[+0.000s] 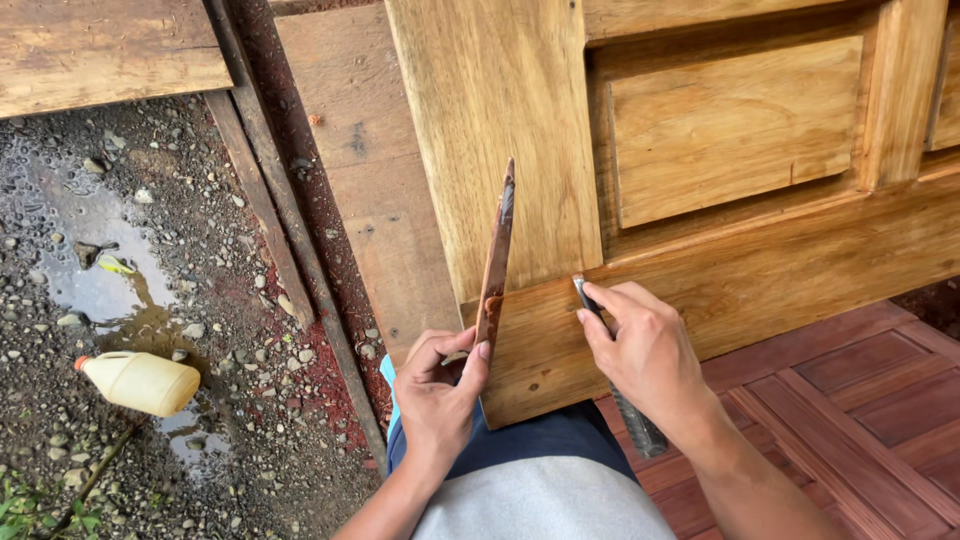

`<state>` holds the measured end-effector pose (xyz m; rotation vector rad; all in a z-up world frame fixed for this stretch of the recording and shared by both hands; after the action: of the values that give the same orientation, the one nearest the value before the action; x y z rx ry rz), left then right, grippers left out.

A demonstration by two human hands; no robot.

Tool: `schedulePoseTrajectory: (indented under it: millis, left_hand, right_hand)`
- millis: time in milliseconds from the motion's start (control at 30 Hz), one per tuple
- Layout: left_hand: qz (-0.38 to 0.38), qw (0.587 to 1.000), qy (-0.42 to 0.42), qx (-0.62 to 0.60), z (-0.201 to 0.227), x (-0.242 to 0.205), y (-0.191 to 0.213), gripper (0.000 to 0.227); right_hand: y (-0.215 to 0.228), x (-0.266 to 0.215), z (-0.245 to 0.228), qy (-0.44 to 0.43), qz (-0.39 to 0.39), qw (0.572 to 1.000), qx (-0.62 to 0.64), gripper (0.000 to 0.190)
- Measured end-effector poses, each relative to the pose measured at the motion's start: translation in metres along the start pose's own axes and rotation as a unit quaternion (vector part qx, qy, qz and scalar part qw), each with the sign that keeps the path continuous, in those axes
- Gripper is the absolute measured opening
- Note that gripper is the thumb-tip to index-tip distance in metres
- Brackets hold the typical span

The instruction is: The person applies putty into the gaps and joints of a wooden door using a small knife and their fingers.

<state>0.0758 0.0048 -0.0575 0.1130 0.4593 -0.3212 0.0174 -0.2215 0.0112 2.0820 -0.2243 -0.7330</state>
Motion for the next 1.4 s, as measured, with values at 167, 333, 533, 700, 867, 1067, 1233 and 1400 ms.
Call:
schedulePoseTrajectory:
  millis: [167, 333, 533, 700, 867, 1067, 1233, 1400]
  left_hand:
    - [-0.001, 1.000, -0.001, -0.007, 0.002, -0.001, -0.002, 0.010]
    - [-0.005, 1.000, 0.005, -0.014, 0.000, -0.002, -0.007, 0.010]
    - [-0.006, 1.000, 0.008, -0.010, -0.002, -0.002, -0.011, 0.007]
    - [-0.019, 0.999, -0.006, -0.025, 0.002, -0.002, -0.015, 0.008]
    - [-0.034, 0.999, -0.025, -0.008, 0.013, -0.002, -0.019, 0.009]
    - [-0.046, 0.993, -0.112, -0.001, 0.037, -0.003, -0.020, 0.010]
    - [-0.033, 0.988, -0.149, -0.008, 0.047, -0.008, -0.020, 0.013]
    - [-0.005, 0.999, -0.042, -0.013, 0.008, 0.002, -0.009, 0.012]
  right_hand:
    - [-0.004, 0.002, -0.007, 0.046, 0.000, 0.999, -0.017, 0.035]
    - [-0.005, 0.005, -0.006, 0.030, -0.028, 0.999, -0.017, 0.038]
    - [-0.005, -0.001, -0.011, 0.034, -0.055, 0.998, -0.021, 0.037]
    - [0.011, -0.023, -0.048, 0.180, 0.048, 0.981, 0.055, 0.033]
    - [0.014, -0.026, -0.069, 0.187, 0.059, 0.977, 0.082, 0.026]
    - [0.009, -0.026, -0.065, 0.192, 0.052, 0.978, 0.065, 0.024]
    - [-0.012, -0.030, -0.031, 0.155, 0.015, 0.984, 0.084, 0.030]
    - [-0.005, -0.025, 0.015, 0.079, 0.156, 0.982, 0.072, 0.033]
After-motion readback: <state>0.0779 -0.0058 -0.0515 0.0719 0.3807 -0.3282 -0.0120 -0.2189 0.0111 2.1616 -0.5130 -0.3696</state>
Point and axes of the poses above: each hand's wrist, its own x-axis towards the middle knuckle, its own y-axis out of the back of the hand, z = x × y, the point moved 8 cm from there along x, towards the middle knuckle, and after that the axes turned 2 degrees about x, right-handed, at the moved point
